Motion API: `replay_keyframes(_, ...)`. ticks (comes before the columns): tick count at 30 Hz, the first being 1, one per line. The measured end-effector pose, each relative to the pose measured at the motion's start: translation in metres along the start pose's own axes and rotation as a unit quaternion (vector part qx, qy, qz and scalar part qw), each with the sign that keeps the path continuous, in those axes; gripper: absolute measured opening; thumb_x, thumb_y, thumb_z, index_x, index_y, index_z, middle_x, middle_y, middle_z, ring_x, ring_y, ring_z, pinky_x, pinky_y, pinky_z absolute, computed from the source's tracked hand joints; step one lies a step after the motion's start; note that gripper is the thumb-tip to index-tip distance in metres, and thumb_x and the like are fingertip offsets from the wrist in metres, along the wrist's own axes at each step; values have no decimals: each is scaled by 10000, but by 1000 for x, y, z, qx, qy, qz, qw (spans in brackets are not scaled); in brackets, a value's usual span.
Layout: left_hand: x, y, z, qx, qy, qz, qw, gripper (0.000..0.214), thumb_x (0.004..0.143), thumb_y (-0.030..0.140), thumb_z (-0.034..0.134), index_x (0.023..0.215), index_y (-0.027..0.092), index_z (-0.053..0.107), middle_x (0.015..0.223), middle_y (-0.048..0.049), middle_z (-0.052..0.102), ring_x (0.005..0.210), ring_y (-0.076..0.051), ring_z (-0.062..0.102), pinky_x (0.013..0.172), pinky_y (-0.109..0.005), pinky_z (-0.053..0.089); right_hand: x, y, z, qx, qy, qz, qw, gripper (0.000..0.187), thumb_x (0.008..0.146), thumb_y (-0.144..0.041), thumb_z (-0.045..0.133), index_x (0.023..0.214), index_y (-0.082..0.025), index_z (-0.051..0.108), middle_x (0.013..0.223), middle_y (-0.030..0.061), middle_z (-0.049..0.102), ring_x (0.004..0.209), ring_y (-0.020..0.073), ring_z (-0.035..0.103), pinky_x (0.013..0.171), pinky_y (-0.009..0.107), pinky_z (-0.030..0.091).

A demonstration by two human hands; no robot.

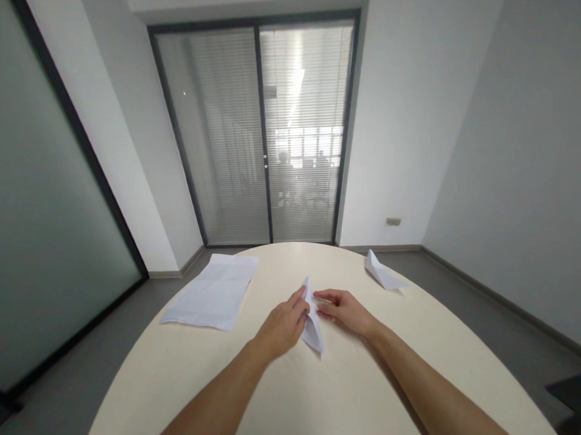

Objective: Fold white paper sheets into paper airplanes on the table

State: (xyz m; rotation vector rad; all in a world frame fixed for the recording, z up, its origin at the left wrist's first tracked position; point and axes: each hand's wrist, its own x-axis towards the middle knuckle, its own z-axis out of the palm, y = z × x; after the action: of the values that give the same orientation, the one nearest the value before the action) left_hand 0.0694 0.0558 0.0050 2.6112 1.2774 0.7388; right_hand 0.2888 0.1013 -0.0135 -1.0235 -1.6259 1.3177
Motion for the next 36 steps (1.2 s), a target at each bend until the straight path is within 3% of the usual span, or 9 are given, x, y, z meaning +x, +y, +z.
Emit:
replay_keyframes(4,1,0,0,1,-5,13,1000,193,943,168,455,1032,250,606,1584,-33,349,1192,-219,610,1047,-365,463,0,1,3,-28,3,-9,1000,519,700,-473,785,1100,-157,687,849,41,723,647,142,587,602,276,450)
replay_keyframes(8,3,0,-1,24,7,-6,1000,188,970,198,443,1004,252,620,1563,-42,390,1111,-225,656,984,-379,502,0,2,7,-75,11,-11,997,500,718,-429,765,1119,-148,662,588,-38,612,518,117,487,515,252,359)
replay_keyframes(13,5,-2,-1,10,65,0,998,204,974,184,441,1000,251,632,1537,-45,432,1180,-219,622,1010,-375,494,-3,-10,14,-23,22,-4,999,548,722,-489,765,1155,-183,629,780,15,698,629,139,571,542,247,405)
replay_keyframes(18,6,-4,-1,13,108,20,994,215,977,173,434,988,231,640,1533,-75,430,1212,-224,605,1005,-393,505,-7,-22,20,47,-23,-4,999,555,727,-536,763,1123,-169,633,651,-29,632,547,106,511,535,233,379)
replay_keyframes(28,4,-1,-6,42,127,41,990,265,1000,201,386,1012,228,650,1482,-75,499,1336,-223,509,1042,-433,489,-2,-19,19,22,112,-42,993,523,705,-607,744,987,-178,645,598,-32,572,525,121,491,476,237,388)
replay_keyframes(30,4,0,-4,31,134,30,990,272,997,198,382,1062,230,644,1499,-70,479,1376,-210,462,1087,-419,457,-4,-23,23,17,104,-50,993,497,717,-613,737,960,-188,648,630,-18,596,549,128,514,491,243,412)
replay_keyframes(32,4,0,-2,14,141,22,990,308,997,213,386,1228,225,590,1530,-65,439,1412,-199,409,1142,-408,406,-6,-26,26,25,89,-57,994,488,717,-619,742,937,-194,647,650,-10,612,568,132,533,515,250,433)
replay_keyframes(36,3,1,1,-10,122,29,992,553,1000,276,415,1531,218,272,1589,-65,337,1475,-195,284,1213,-411,303,-8,-28,28,57,69,-57,994,523,702,-620,764,978,-191,649,687,-3,644,588,130,558,552,256,454)
